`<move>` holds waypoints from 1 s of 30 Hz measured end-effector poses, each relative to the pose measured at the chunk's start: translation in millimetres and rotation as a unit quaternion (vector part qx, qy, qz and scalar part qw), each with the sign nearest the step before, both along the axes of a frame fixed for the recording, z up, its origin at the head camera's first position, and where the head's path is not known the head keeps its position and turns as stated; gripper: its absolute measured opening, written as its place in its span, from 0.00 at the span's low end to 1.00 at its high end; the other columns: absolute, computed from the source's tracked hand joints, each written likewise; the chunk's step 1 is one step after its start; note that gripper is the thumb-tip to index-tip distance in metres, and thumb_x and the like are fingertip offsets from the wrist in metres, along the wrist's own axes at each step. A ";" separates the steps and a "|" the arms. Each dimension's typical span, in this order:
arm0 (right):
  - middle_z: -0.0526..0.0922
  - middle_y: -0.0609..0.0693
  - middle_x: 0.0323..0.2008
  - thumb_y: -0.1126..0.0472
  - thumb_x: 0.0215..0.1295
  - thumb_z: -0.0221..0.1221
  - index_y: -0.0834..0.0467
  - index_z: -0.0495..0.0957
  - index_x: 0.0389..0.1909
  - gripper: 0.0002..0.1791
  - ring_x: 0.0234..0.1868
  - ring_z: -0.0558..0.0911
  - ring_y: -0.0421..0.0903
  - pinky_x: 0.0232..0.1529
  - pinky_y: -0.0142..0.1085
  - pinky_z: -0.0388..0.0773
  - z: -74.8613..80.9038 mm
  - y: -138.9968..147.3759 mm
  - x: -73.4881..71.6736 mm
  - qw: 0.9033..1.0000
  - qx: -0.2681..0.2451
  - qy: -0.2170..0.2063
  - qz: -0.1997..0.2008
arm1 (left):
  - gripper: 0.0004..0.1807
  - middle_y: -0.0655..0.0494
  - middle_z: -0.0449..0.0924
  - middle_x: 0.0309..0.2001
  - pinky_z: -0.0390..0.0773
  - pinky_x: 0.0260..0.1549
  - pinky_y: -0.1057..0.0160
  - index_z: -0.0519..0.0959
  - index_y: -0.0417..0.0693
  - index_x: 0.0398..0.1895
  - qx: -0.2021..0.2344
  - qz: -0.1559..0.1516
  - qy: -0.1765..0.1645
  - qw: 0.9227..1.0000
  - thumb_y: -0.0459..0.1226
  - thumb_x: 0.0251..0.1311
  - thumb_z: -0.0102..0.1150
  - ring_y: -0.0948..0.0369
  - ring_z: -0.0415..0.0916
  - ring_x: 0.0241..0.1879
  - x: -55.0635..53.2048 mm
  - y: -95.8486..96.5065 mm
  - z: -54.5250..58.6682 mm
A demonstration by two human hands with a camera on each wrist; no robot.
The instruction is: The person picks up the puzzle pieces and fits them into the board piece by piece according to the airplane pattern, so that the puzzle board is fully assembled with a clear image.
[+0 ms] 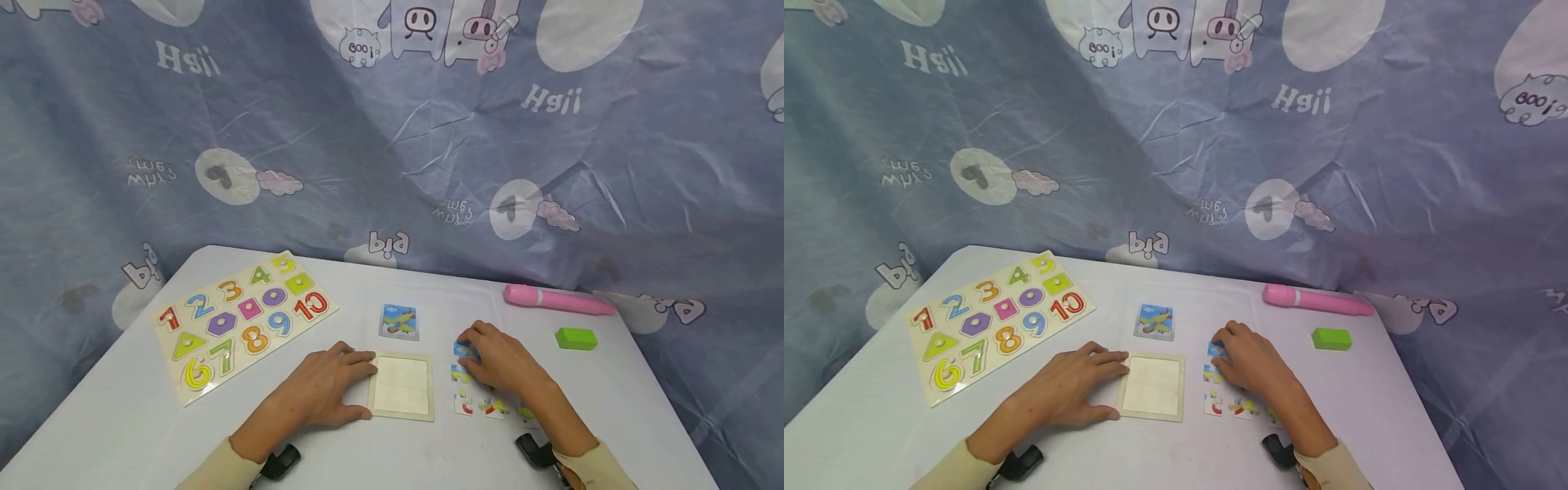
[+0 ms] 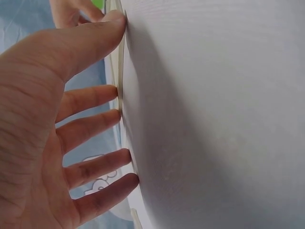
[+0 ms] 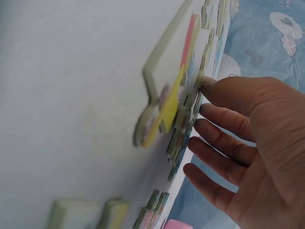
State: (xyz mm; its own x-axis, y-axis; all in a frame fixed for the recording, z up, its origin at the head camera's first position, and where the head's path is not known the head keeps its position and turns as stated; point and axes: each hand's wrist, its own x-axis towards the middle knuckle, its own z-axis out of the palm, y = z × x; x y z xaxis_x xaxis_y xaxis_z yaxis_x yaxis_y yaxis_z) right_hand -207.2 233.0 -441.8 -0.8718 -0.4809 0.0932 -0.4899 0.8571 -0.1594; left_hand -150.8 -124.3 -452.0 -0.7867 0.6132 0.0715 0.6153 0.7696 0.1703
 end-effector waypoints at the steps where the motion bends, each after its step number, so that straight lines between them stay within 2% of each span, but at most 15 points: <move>1: 0.82 0.50 0.49 0.56 0.66 0.75 0.58 0.85 0.55 0.20 0.47 0.81 0.47 0.51 0.50 0.84 0.0 0.2 -0.3 1.000 -0.001 -0.004 -0.001 | 0.38 0.62 0.77 0.73 0.83 0.50 0.51 0.82 0.61 0.68 0.000 0.000 0.001 1.000 0.65 0.57 0.75 0.56 0.75 0.64 -0.1 0.0 -0.3; 7: 0.80 0.48 0.47 0.55 0.66 0.75 0.57 0.84 0.55 0.20 0.47 0.79 0.46 0.51 0.49 0.83 -1.5 2.3 -1.8 1.000 -0.004 -0.021 -0.003 | 0.38 0.62 0.78 0.73 0.83 0.49 0.51 0.83 0.61 0.67 0.005 -0.006 0.002 1.000 0.64 0.56 0.76 0.56 0.76 0.63 -0.3 0.4 -2.1; 16: 0.79 0.47 0.45 0.54 0.63 0.77 0.56 0.85 0.53 0.20 0.45 0.79 0.45 0.49 0.48 0.82 -1.6 2.8 -3.6 1.000 -0.006 0.016 0.014 | 0.38 0.63 0.78 0.73 0.83 0.49 0.51 0.83 0.62 0.67 0.004 0.000 0.006 1.000 0.65 0.55 0.76 0.56 0.76 0.63 -1.7 -0.2 -3.0; 30: 0.83 0.49 0.47 0.55 0.62 0.77 0.56 0.85 0.53 0.20 0.50 0.83 0.49 0.51 0.50 0.83 2.5 -11.7 0.5 0.999 -0.018 0.034 0.018 | 0.38 0.61 0.78 0.72 0.83 0.48 0.51 0.84 0.62 0.66 0.015 0.000 0.011 1.000 0.66 0.55 0.75 0.56 0.77 0.63 -2.8 -1.7 -4.1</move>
State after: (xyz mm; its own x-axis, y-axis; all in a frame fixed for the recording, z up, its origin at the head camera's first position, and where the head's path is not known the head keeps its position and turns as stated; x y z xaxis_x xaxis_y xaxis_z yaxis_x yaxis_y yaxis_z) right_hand -206.8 221.3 -439.3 -0.8453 -0.5070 0.1686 -0.5307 0.8333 -0.1551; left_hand -153.6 -126.0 -456.1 -0.7850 0.6101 0.1076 0.6189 0.7649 0.1788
